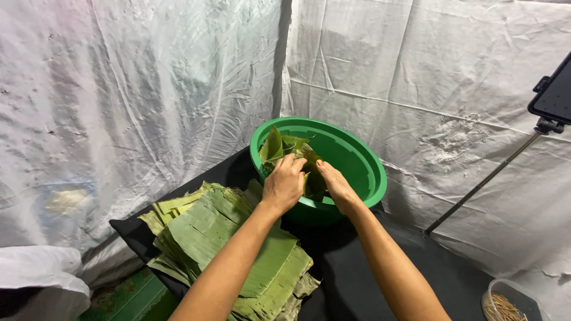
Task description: Wiping banana leaves with a cloth and folding them into cone shapes for food preparation.
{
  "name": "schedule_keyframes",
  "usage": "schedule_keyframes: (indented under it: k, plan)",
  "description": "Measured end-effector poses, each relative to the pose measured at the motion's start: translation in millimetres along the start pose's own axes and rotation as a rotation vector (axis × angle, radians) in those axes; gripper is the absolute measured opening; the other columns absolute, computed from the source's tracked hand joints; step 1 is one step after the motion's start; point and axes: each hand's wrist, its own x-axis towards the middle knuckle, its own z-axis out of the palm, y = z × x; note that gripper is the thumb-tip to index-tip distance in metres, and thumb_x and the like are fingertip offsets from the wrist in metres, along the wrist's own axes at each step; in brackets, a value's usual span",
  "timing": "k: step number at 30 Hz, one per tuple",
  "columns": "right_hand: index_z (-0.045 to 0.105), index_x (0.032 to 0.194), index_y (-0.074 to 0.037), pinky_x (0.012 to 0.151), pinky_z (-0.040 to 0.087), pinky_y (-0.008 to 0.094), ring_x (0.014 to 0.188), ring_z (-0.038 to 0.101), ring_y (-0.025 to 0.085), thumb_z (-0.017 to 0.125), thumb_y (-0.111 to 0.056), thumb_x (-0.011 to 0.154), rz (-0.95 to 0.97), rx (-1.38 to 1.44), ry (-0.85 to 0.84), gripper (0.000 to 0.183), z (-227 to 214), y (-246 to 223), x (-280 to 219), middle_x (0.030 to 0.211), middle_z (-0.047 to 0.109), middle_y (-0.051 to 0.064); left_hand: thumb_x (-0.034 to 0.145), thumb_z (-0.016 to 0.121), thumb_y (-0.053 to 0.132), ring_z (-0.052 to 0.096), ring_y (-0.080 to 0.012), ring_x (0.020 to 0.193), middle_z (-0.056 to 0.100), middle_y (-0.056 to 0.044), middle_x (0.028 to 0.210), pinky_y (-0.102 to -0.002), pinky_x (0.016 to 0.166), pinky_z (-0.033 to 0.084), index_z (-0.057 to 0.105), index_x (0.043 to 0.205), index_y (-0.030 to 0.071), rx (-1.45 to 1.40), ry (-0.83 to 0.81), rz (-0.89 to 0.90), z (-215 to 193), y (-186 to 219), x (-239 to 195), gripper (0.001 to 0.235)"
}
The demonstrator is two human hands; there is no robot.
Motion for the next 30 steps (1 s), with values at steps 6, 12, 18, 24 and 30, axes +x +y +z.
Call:
schedule_keyframes:
  k: [6,12,18,24,30]
  plan:
    - [0.053,0.149,-0.014,0.104,0.042,0.066,0.128,0.052,0.055,0.055,-0.068,0.096,0.007,-0.133,-0.042,0.076,-2,-21,-16,0.144,0.052,0.031,0.092,0.054,0.016,0.062,-0.0253,0.106,0.059,-0.003,0.108,-0.039,0.079,0.061,0.064,0.121,0.016,0.119,-0.008,-0.046,-13,2,1,0.031]
    - [0.060,0.143,-0.022,0.097,0.050,0.060,0.120,0.062,0.049,0.048,-0.053,0.103,-0.016,-0.364,-0.056,0.052,3,-43,-51,0.132,0.064,0.025,0.089,0.058,0.016,0.062,-0.0292,0.103,0.058,-0.005,0.103,-0.043,0.076,0.061,0.065,0.111,0.012,0.154,-0.025,-0.093,-9,-8,7,0.023]
    - [0.053,0.150,-0.021,0.092,0.054,0.057,0.121,0.061,0.050,0.047,-0.044,0.103,-0.112,-0.445,-0.081,0.053,2,-46,-61,0.131,0.063,0.032,0.087,0.064,0.025,0.060,-0.0391,0.104,0.057,-0.014,0.107,-0.048,0.078,0.060,0.065,0.098,0.006,0.137,-0.007,-0.088,-32,15,1,0.021]
    - [0.039,0.157,-0.017,0.099,0.047,0.066,0.124,0.054,0.057,0.047,-0.039,0.102,-0.212,-0.465,-0.054,0.060,4,-48,-68,0.131,0.061,0.036,0.092,0.064,0.031,0.056,-0.0400,0.113,0.051,-0.015,0.121,-0.051,0.078,0.061,0.068,0.111,0.005,0.122,0.028,-0.056,-40,18,-8,0.033]
    - [0.041,0.157,-0.022,0.100,0.047,0.062,0.123,0.057,0.053,0.048,-0.042,0.101,-0.213,-0.493,-0.041,0.059,1,-39,-68,0.130,0.064,0.031,0.088,0.067,0.023,0.057,-0.0355,0.112,0.054,-0.011,0.116,-0.045,0.070,0.063,0.070,0.110,0.008,0.180,0.043,0.024,-33,8,-15,0.027]
